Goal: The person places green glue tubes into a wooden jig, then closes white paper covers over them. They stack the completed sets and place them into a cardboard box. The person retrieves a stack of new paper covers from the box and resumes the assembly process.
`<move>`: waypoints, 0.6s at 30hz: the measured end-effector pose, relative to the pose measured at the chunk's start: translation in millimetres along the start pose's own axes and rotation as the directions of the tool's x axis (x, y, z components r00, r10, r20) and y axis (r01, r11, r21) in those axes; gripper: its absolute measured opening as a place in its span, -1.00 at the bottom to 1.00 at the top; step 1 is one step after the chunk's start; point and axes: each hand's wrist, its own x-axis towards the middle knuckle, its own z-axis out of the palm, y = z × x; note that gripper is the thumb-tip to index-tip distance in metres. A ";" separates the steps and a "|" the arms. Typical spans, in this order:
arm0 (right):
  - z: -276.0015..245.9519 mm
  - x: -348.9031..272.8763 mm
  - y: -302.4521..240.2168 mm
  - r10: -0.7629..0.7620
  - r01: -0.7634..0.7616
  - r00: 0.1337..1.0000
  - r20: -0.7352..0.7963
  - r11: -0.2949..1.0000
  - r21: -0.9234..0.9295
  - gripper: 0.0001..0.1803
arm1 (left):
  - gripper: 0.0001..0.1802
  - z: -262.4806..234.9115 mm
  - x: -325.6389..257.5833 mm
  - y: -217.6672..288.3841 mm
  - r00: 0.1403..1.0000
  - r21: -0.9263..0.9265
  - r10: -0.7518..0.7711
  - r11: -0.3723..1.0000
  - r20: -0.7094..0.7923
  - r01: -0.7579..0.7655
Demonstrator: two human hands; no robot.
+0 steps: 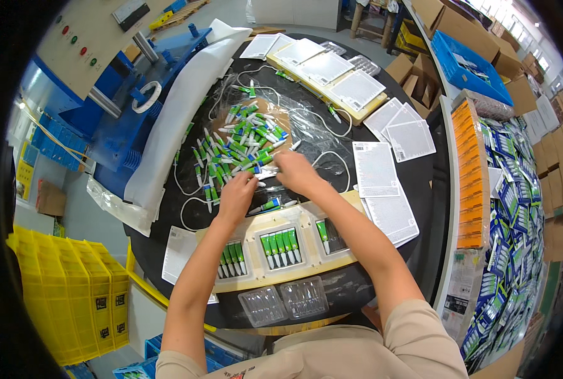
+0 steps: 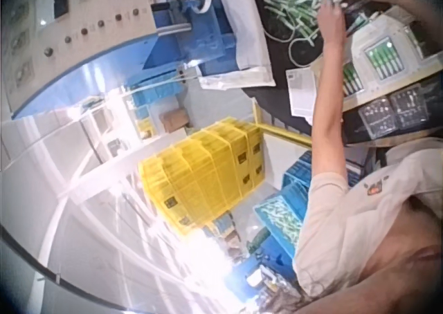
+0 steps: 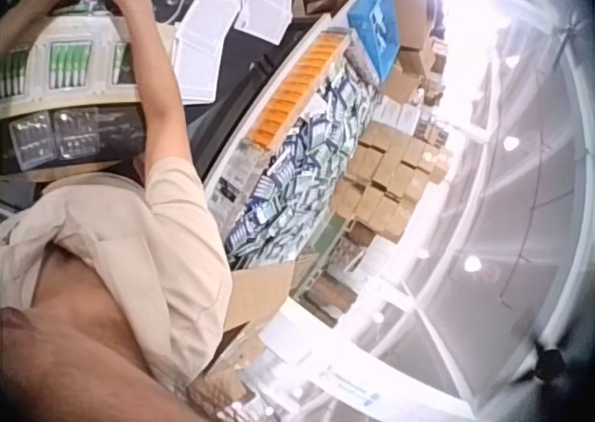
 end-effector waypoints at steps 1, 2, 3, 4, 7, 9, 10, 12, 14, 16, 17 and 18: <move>-21.2 -21.0 1.6 0.057 -0.047 0.995 -0.086 0.993 0.113 -0.87 | -0.83 -6.9 -4.5 10.7 0.994 -0.104 -0.048 0.994 -0.102 0.038; -43.8 -49.9 2.1 0.179 -0.157 0.978 -0.103 0.969 0.190 -0.85 | -0.78 -14.1 -14.1 30.0 0.989 -0.152 -0.043 0.988 -0.144 0.021; -63.6 -81.9 0.0 0.233 -0.182 0.961 -0.147 0.937 0.299 -0.83 | -0.72 -20.7 -25.2 56.0 0.982 -0.197 -0.053 0.980 -0.183 0.016; -75.5 -112.7 -4.6 0.355 -0.280 0.918 -0.176 0.896 0.344 -0.82 | -0.71 -25.7 -34.8 83.2 0.972 -0.258 0.029 0.962 -0.235 -0.091; -80.4 -192.8 -20.1 0.504 -0.381 0.835 -0.221 0.819 0.429 -0.77 | -0.69 -26.2 -54.1 166.5 0.944 -0.319 0.149 0.915 -0.296 -0.245; -66.9 -220.9 -23.0 0.372 -0.256 0.848 -0.377 0.911 0.322 -0.76 | -0.70 -13.3 -51.5 196.1 0.938 -0.250 0.146 0.941 -0.314 -0.230; -60.9 -230.7 -22.9 0.346 -0.259 0.850 -0.397 0.931 0.256 -0.75 | -0.71 -7.5 -51.7 203.5 0.938 -0.219 0.143 0.951 -0.315 -0.219; -44.1 -237.3 -21.8 0.215 -0.207 0.852 -0.477 0.976 0.069 -0.74 | -0.73 4.1 -50.1 208.8 0.957 -0.196 0.113 0.966 -0.268 -0.169; -31.3 -237.0 -20.1 0.098 -0.158 0.859 -0.502 0.984 -0.078 -0.74 | -0.73 12.4 -51.4 209.2 0.972 -0.166 0.093 0.978 -0.218 -0.130; -23.2 -234.6 -19.0 0.044 -0.122 0.875 -0.483 0.984 -0.133 -0.75 | -0.73 15.4 -56.3 207.0 0.977 -0.170 0.085 0.978 -0.196 -0.120; -19.9 -233.3 -19.6 0.053 -0.124 0.885 -0.463 0.985 -0.124 -0.75 | -0.73 15.7 -58.5 205.9 0.979 -0.172 0.081 0.978 -0.188 -0.114; -18.7 -232.5 -19.4 0.041 -0.124 0.871 -0.490 0.983 -0.138 -0.74 | -0.71 14.4 -61.6 204.5 0.987 -0.181 0.078 0.978 -0.141 -0.103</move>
